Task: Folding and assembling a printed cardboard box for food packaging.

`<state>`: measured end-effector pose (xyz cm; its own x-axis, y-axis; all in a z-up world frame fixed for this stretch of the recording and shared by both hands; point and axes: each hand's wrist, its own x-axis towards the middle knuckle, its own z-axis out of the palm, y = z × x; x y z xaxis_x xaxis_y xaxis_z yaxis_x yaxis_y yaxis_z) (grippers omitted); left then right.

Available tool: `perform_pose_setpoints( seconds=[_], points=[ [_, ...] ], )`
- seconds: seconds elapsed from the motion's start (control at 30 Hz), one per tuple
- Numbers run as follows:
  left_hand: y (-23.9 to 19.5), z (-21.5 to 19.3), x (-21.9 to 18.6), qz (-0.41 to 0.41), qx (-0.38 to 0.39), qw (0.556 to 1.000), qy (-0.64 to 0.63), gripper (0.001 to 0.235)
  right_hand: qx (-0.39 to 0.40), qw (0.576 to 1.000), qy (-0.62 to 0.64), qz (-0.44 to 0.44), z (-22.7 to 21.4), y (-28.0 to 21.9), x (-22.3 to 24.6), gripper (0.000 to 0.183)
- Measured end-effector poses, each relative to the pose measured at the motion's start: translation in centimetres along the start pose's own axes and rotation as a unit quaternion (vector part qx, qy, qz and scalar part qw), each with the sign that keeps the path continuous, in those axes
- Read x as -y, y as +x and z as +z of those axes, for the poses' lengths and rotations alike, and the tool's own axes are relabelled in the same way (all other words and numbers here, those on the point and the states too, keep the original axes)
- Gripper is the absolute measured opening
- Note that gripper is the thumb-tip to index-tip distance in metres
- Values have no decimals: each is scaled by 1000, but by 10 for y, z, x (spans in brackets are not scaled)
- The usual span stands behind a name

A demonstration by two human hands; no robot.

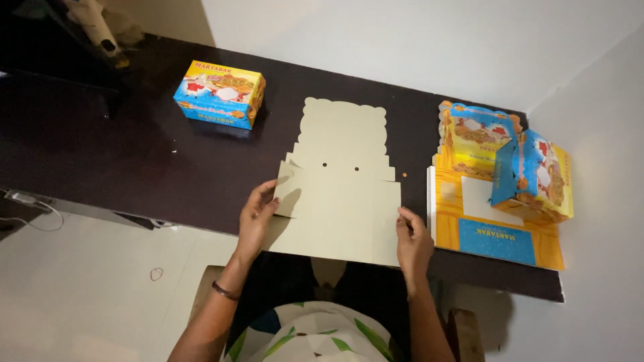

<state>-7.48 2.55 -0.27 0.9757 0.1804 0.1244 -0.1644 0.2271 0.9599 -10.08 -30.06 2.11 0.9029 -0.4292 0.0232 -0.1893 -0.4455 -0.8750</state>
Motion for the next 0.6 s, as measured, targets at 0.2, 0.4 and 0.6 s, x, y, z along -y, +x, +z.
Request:
perform_pose_setpoints(
  seconds=[0.2,0.4,0.6],
  points=[
    [1,-1,6,-10,5,990,-143,57,39,953,-244,-175,9,10,-24,43],
    [-5,-4,-3,-33,46,994,-93,69,110,874,-396,-258,30,-31,66,62],
    [0,-2,-4,-67,105,985,-121,67,356,820,-383,-234,81,-33,87,74]
  ],
)
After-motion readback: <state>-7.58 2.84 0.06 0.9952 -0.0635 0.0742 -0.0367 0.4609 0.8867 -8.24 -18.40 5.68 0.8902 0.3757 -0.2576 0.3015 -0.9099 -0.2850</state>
